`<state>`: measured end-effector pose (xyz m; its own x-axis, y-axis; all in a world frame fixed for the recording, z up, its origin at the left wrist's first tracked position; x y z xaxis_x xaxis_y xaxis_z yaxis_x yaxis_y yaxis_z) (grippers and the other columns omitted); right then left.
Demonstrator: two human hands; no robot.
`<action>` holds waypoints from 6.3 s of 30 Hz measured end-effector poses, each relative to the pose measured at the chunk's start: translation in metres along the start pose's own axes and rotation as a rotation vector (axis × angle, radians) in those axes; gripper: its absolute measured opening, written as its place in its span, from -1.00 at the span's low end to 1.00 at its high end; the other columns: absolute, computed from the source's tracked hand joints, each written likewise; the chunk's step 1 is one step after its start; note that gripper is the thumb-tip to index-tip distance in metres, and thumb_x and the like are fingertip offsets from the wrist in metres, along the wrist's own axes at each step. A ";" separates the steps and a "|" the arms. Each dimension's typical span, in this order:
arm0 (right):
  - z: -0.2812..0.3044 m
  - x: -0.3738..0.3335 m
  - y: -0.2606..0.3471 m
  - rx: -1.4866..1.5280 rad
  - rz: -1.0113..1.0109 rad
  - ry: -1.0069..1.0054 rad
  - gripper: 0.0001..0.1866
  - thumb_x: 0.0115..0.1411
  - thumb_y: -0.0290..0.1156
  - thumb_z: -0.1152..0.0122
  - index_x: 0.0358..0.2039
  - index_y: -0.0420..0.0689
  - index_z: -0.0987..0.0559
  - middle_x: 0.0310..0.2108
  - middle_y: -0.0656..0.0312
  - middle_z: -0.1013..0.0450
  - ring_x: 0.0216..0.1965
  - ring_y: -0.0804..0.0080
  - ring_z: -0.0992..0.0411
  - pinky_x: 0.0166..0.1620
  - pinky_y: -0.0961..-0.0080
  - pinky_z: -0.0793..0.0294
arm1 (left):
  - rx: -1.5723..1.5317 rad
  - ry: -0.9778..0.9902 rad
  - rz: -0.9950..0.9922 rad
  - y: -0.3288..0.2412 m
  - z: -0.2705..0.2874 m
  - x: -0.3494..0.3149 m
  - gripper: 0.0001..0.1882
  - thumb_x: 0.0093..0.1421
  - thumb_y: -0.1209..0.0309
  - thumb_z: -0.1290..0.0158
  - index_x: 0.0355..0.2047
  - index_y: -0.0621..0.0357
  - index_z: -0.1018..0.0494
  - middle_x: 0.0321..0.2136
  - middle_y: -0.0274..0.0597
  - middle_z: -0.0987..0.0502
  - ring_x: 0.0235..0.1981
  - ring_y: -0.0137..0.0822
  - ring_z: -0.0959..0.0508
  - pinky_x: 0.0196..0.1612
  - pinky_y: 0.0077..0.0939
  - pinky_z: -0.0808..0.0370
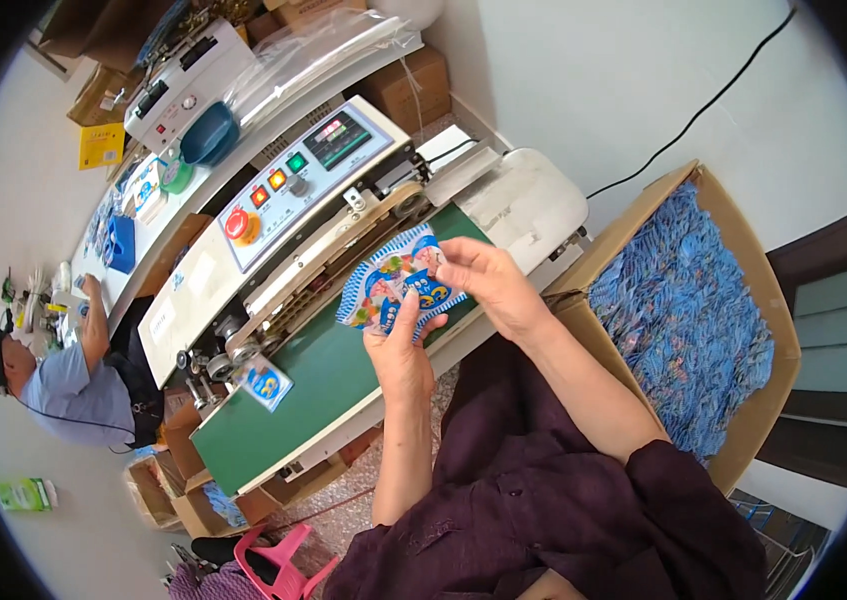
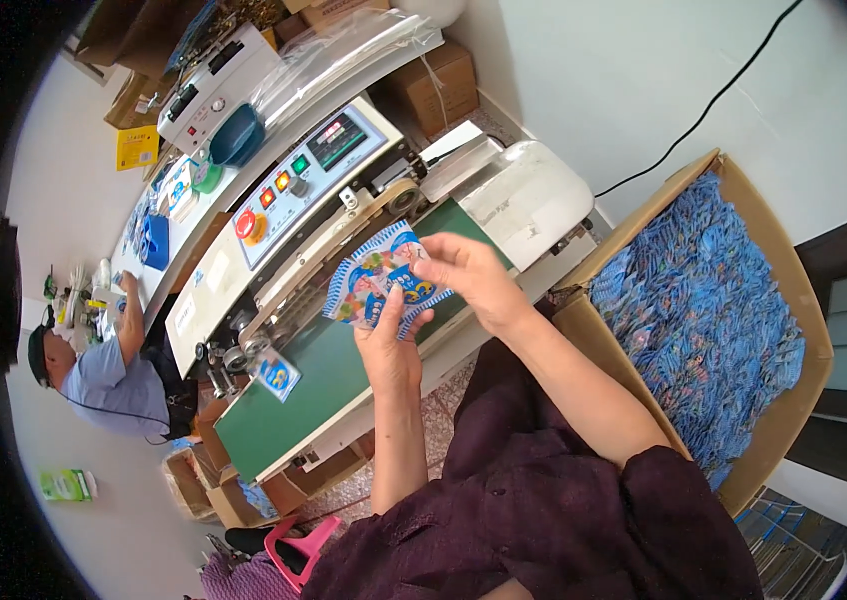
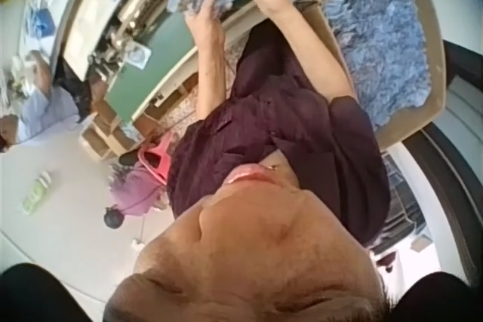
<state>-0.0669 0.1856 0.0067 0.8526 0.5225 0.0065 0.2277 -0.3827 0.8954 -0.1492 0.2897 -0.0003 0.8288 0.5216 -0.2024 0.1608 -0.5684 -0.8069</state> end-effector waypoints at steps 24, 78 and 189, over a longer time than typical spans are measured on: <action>0.006 0.069 -0.052 -0.370 -0.234 -0.238 -0.81 0.00 -0.48 -0.20 -0.42 -0.37 -0.49 -0.58 0.12 -0.46 -0.67 0.49 -0.43 -0.71 0.58 -0.41 | -0.020 -0.009 -0.019 -0.014 0.012 0.000 -0.62 0.17 0.49 -0.03 -0.01 0.27 -0.26 -0.17 0.04 -0.50 -0.25 -0.13 -0.58 -0.44 -0.48 -0.59; -0.008 -0.007 -0.009 0.139 -0.020 -0.016 -0.72 0.19 -0.50 -0.07 -0.07 -0.25 -0.44 -0.16 0.26 -0.46 -0.18 0.58 -0.41 -0.07 0.55 -0.41 | -0.100 0.044 -0.093 0.005 -0.016 0.003 -0.75 0.15 0.55 -0.06 -0.13 0.19 -0.41 -0.23 -0.20 -0.53 -0.24 -0.39 -0.56 -0.28 -0.45 -0.60; -0.023 -0.003 0.010 -0.317 0.139 0.092 -0.92 0.04 -0.52 -0.24 -0.42 -0.24 -0.62 -0.30 0.24 -0.43 -0.18 0.52 -0.34 -0.07 0.56 -0.30 | 0.257 0.139 0.122 -0.011 0.017 -0.013 -0.71 0.23 0.42 -0.02 -0.07 0.24 -0.37 -0.21 -0.27 -0.46 -0.23 -0.52 -0.45 -0.23 -0.62 -0.47</action>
<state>-0.0780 0.1976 0.0254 0.8158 0.5541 0.1656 -0.0577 -0.2070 0.9766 -0.1708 0.3000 0.0018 0.9016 0.3575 -0.2433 -0.0709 -0.4328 -0.8987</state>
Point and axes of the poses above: each hand's wrist, its own x-axis towards the middle knuckle, its own z-axis out of the back of the hand, y = z × x, the point moved 5 cm from there along x, towards the middle knuckle
